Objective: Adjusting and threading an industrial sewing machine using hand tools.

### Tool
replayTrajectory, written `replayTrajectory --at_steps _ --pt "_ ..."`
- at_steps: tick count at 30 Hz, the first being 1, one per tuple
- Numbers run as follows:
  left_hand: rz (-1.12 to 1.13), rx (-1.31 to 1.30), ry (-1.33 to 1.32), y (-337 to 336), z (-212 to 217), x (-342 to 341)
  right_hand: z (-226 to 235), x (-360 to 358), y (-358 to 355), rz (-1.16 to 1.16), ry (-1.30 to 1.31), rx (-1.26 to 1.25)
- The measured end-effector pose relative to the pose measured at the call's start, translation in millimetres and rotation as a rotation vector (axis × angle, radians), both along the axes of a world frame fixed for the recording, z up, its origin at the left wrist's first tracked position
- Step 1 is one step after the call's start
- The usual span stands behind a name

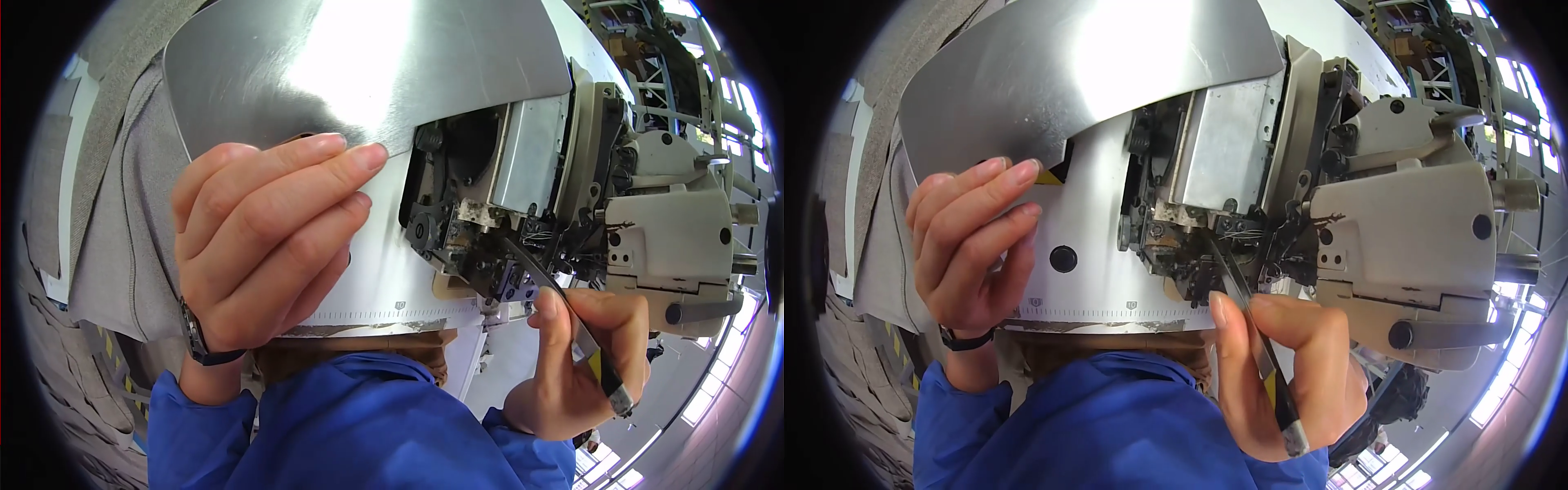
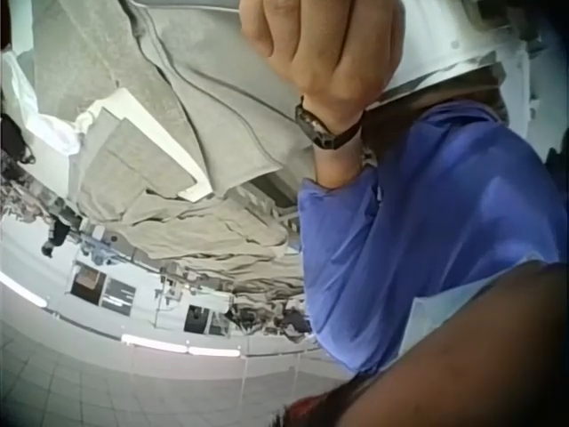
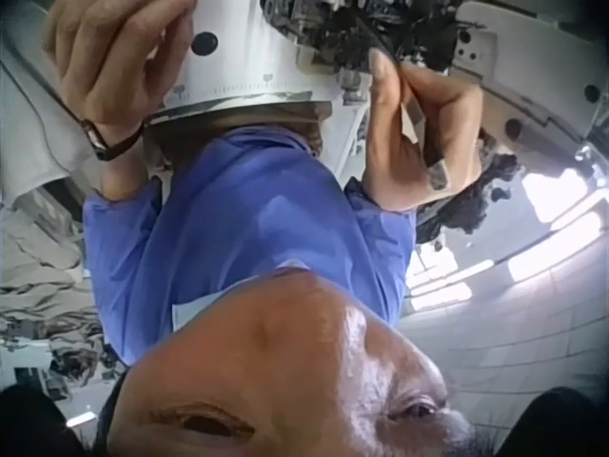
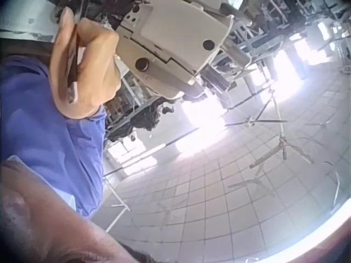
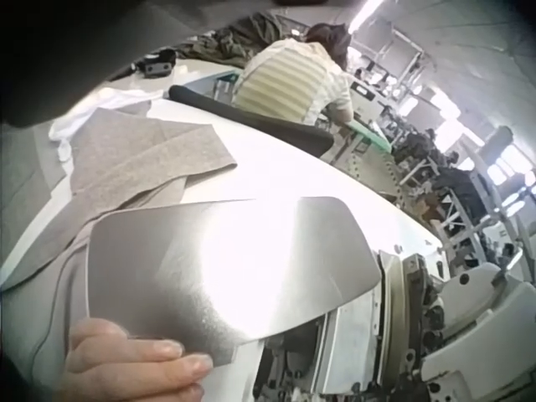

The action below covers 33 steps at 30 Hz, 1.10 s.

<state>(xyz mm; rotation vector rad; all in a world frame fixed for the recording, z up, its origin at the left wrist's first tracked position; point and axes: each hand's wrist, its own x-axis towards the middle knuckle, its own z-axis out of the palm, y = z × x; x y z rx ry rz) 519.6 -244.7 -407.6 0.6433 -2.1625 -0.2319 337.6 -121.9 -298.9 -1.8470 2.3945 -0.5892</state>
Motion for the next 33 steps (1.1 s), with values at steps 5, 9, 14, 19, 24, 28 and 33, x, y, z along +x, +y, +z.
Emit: replayTrajectory --at_steps 5,9,14,19,24,28,33 --pt "-0.017 0.002 0.05 -2 -4 -2 -11 10 -8 -0.116 0.026 -0.04" --pt "-0.03 0.001 0.092 -2 -6 -3 -17 6 -7 -0.089 0.087 -0.081" --pt "-0.033 0.0 0.087 -2 -7 -2 -11 10 8 -0.144 0.031 -0.153" --pt "-0.039 0.002 0.093 -2 -7 -3 -1 6 43 0.091 -0.059 -0.409" --pt "-0.033 -0.003 0.026 -2 -2 0 -1 -9 78 0.12 -0.15 -0.706" --pt "-0.026 0.006 0.009 0 -1 -1 -6 -16 93 -0.094 -0.108 -0.175" --pt "-0.031 0.009 0.008 -1 -1 -1 -7 -8 77 0.191 -0.205 -0.403"
